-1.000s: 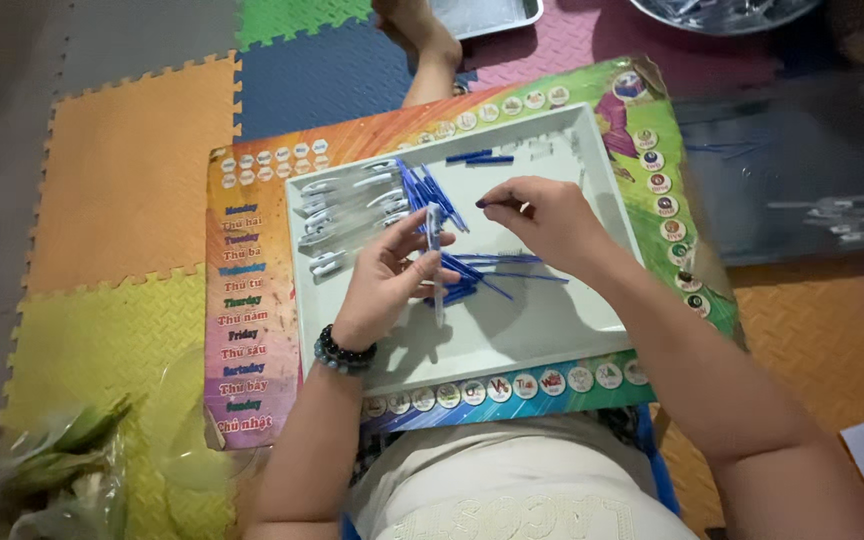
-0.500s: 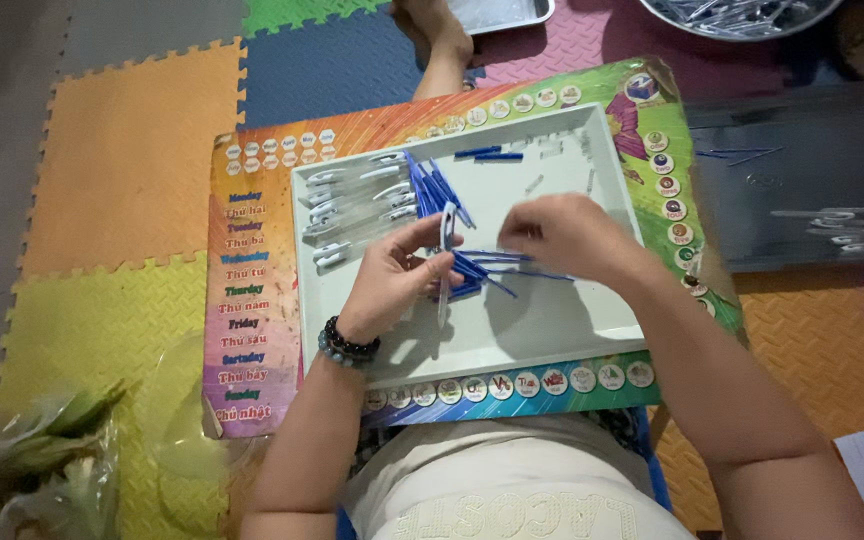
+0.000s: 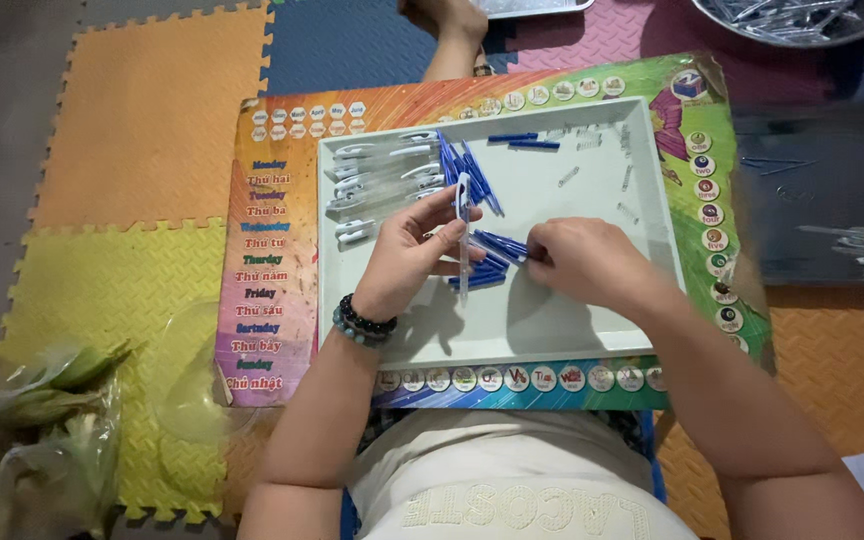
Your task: The person sits on a colorful foam mat and assembles blue pens by inserting blue ink cartridges into white pen bodies. They handle the components by hand, placing the assembled pens into a white tray and later transferring them to a larger orange tray.
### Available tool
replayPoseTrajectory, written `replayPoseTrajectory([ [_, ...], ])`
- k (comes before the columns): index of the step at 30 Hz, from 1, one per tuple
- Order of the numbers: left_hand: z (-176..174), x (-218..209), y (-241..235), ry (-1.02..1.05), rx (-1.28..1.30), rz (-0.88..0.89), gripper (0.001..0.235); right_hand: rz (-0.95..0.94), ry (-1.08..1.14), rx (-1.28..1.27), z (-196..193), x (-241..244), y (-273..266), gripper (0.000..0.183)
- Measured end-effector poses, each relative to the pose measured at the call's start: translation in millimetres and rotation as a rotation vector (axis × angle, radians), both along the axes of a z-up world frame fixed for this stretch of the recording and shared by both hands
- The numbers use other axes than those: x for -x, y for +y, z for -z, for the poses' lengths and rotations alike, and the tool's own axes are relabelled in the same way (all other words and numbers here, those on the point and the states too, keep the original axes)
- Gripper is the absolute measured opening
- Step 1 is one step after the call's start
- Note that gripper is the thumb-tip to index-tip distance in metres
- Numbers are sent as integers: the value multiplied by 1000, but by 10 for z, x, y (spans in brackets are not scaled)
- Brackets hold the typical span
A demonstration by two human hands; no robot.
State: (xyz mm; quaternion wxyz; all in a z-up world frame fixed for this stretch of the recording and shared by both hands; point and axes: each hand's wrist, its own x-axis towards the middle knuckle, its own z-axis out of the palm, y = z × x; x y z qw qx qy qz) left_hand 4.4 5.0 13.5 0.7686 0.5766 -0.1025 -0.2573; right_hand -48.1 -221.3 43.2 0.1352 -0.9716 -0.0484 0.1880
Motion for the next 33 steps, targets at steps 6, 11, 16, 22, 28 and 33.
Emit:
replayPoseTrajectory([
  [6, 57, -32, -1, -29, 13, -7, 47, 31, 5, -59, -120, 17, 73, 20],
  [11, 46, -53, 23, -34, 13, -82, 47, 18, 52, -4, 40, 12, 50, 23],
  [16, 50, -48, 7, -37, 2, -85, 47, 160, 103, -193, -106, -28, -146, 25],
  [22, -27, 28, -38, -68, 10, -61, 49, 285, 41, -830, -297, 44, -258, 33],
  [28, 37, -16, -19, -83, 59, -115, 47, 224, -145, -886, -37, -21, -326, 22],
  [33, 27, -5, -49, -136, 46, -156, 48, 237, -380, -924, -1, -4, -428, 22],
])
